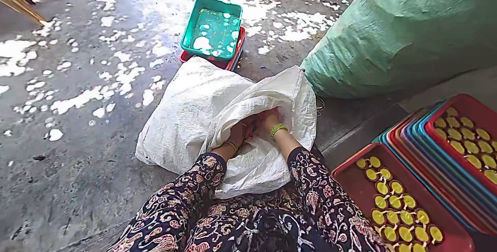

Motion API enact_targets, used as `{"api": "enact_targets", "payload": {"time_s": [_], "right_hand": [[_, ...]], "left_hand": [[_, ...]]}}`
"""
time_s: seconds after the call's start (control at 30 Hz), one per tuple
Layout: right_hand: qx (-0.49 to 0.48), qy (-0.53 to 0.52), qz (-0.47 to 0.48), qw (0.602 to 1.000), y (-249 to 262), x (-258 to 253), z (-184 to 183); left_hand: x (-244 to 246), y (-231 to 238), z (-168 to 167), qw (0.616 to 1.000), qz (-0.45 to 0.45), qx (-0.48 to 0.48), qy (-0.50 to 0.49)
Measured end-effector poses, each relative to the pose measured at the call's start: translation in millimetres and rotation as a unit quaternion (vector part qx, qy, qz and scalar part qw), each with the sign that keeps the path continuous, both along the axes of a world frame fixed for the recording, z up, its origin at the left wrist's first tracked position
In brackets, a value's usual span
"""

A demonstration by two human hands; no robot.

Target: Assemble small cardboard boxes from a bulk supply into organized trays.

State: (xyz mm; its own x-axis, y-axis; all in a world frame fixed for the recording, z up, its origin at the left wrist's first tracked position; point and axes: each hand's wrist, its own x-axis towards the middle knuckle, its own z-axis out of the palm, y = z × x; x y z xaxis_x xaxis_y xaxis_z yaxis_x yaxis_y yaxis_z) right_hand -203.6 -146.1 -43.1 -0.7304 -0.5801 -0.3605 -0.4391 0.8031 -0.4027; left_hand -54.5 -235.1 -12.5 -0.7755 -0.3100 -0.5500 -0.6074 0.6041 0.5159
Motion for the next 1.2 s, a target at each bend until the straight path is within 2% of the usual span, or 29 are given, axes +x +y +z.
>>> {"api": "enact_targets", "payload": {"time_s": [0.03, 0.13, 0.17, 0.27, 0.3, 0.37, 0.43, 0.47, 0.53, 0.6, 0.7, 0.73, 0.77, 0.83, 0.9, 1.0, 1.07, 1.13, 1.2], "right_hand": [[0.012, 0.012, 0.036, 0.999, -4, -1, -3], [0.019, 0.039, 0.079, 0.996, -16, -5, -22], [0.025, 0.047, 0.074, 0.996, -19, -5, -26], [0.047, 0.062, 0.074, 0.994, -23, -6, -31], [0.054, 0.063, 0.08, 0.993, -23, -5, -32], [0.053, 0.07, 0.082, 0.993, -22, -6, -41], [0.045, 0.093, 0.08, 0.991, -20, -5, -47], [0.045, 0.099, 0.08, 0.991, -20, -5, -48], [0.043, 0.103, 0.079, 0.991, -20, -4, -50], [0.041, 0.098, 0.073, 0.992, -20, -4, -46], [0.054, 0.095, 0.08, 0.991, -18, -1, -40], [0.057, 0.098, 0.086, 0.99, -16, 0, -41], [0.055, 0.099, 0.091, 0.989, -15, 0, -43], [0.036, 0.101, 0.1, 0.989, -11, 1, -42], [0.006, 0.102, 0.103, 0.989, -5, 4, -35], [-0.021, 0.11, 0.102, 0.988, 11, 11, -2], [-0.044, 0.16, 0.117, 0.979, 30, 18, 24], [-0.071, 0.205, 0.13, 0.967, 59, 32, 47], [-0.098, 0.24, 0.137, 0.956, 93, 50, 68]], "left_hand": [[-1, 4, 3, 0.998, -0.018, -0.056, 0.034], [-24, 2, 17, 0.984, -0.08, -0.157, -0.009], [-30, 0, 8, 0.983, -0.084, -0.165, -0.009], [-41, -15, -47, 0.981, -0.06, -0.174, 0.061], [-44, -17, -47, 0.983, -0.047, -0.165, 0.062], [-47, -14, -19, 0.989, -0.045, -0.134, 0.038], [-51, -12, -9, 0.99, -0.037, -0.131, 0.039], [-54, -13, -16, 0.99, -0.031, -0.135, 0.042], [-61, -17, -61, 0.979, -0.011, -0.181, 0.093], [-69, -17, -81, 0.977, -0.01, -0.191, 0.094], [-69, -10, -55, 0.995, -0.003, -0.093, -0.031], [-63, -8, -50, 0.995, -0.001, -0.101, -0.022], [-54, -4, -69, 0.981, 0.031, -0.168, 0.087], [-54, -12, -42, 0.993, 0.018, -0.113, 0.003], [-52, -14, -51, 0.989, 0.031, -0.134, 0.057], [-37, -10, -24, 0.992, 0.035, -0.092, 0.077], [-23, -6, -11, 0.983, 0.031, -0.081, 0.16], [-6, 0, -10, 0.949, -0.026, -0.1, 0.296], [5, 7, -10, 0.889, -0.096, -0.118, 0.431]]}}
